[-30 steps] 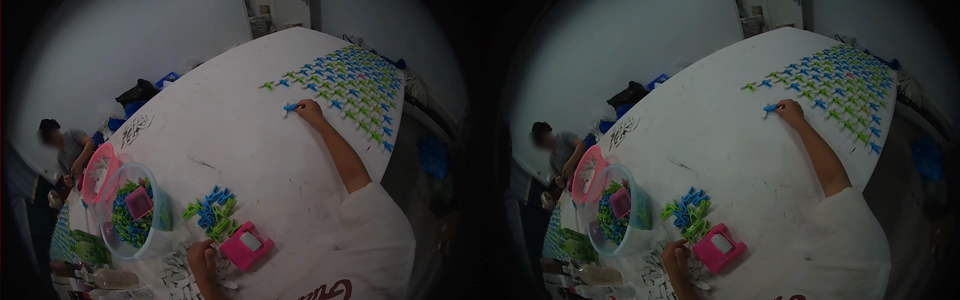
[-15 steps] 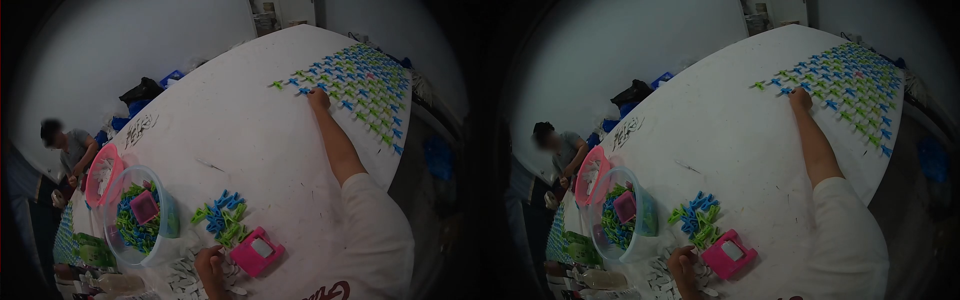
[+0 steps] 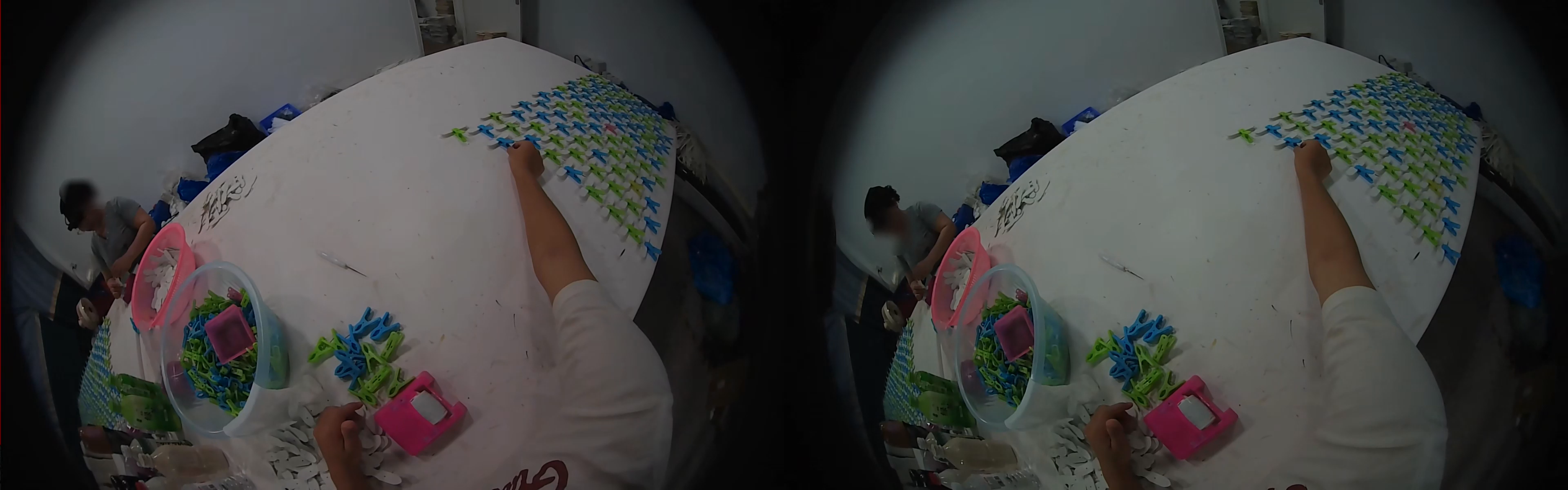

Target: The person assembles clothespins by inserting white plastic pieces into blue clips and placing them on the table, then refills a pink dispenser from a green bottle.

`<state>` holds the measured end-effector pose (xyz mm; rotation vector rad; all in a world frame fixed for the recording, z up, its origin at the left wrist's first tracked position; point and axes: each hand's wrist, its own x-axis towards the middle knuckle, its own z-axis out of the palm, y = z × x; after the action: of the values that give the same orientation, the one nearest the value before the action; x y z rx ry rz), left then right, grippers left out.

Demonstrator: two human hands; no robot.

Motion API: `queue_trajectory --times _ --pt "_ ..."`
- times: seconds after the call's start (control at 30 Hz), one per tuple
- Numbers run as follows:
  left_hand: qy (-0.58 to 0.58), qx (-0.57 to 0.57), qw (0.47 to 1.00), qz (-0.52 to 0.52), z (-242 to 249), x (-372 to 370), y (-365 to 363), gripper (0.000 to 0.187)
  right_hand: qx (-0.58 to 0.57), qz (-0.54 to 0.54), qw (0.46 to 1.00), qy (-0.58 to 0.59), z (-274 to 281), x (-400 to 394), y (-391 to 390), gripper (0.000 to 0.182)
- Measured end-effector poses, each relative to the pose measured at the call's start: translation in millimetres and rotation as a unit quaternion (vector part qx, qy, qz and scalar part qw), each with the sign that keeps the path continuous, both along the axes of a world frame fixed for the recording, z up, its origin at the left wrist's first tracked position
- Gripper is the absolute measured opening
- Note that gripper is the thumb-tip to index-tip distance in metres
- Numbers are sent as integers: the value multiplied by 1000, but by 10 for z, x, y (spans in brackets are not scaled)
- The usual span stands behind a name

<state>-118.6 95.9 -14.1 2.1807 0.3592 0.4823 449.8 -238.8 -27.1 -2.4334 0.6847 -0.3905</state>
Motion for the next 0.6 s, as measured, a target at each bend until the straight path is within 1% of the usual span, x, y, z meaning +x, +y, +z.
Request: queue_trajectory --times 0.37,0.6 --pt "7 25 999 -20 53 16 -16 56 -18 -13 1000 -4 38 -58 53 22" --pt "-2 43 999 -30 81 34 -37 50 -2 -11 1000 5 -17 33 17 26"
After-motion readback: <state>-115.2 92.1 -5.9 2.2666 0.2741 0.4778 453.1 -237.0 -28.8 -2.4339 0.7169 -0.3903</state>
